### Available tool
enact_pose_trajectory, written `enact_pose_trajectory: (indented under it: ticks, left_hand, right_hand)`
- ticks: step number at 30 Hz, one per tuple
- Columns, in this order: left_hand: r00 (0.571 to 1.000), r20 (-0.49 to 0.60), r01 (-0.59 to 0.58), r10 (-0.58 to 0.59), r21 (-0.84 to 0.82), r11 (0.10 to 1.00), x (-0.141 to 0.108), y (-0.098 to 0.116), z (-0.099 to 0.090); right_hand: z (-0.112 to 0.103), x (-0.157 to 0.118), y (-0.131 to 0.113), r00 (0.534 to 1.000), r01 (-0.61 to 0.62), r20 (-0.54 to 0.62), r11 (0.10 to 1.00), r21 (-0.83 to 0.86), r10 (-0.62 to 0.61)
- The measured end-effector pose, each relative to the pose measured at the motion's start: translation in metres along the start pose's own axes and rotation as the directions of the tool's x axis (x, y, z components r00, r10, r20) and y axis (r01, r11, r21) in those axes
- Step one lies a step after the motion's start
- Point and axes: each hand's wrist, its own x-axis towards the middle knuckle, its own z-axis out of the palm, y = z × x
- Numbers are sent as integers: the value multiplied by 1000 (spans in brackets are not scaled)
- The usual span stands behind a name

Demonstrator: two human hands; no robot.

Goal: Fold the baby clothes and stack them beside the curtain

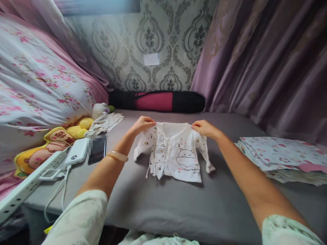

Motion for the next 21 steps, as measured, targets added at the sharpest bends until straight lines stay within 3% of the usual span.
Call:
enact_pose_trajectory:
  ticks: [4,8,15,21]
  left_hand:
    - [992,-89,103,-90,156,982,24,-49,34]
    - [986,-139,129,-89,320,938,40,-71,51]
    - [994,-99,82,-47,386,919,56,-86,53]
    - [988,48,-146,145,566,811,74,-100,41]
  right_hand:
    - [44,16,23,998,-56,-29,973,-226,51]
    - [64,22,30,991,-128,-18,924,-361,130]
    - [76,36,41,996,-77,5,896,-437,88]
    - [84,55,54,999,30,49,863,-504,-6]
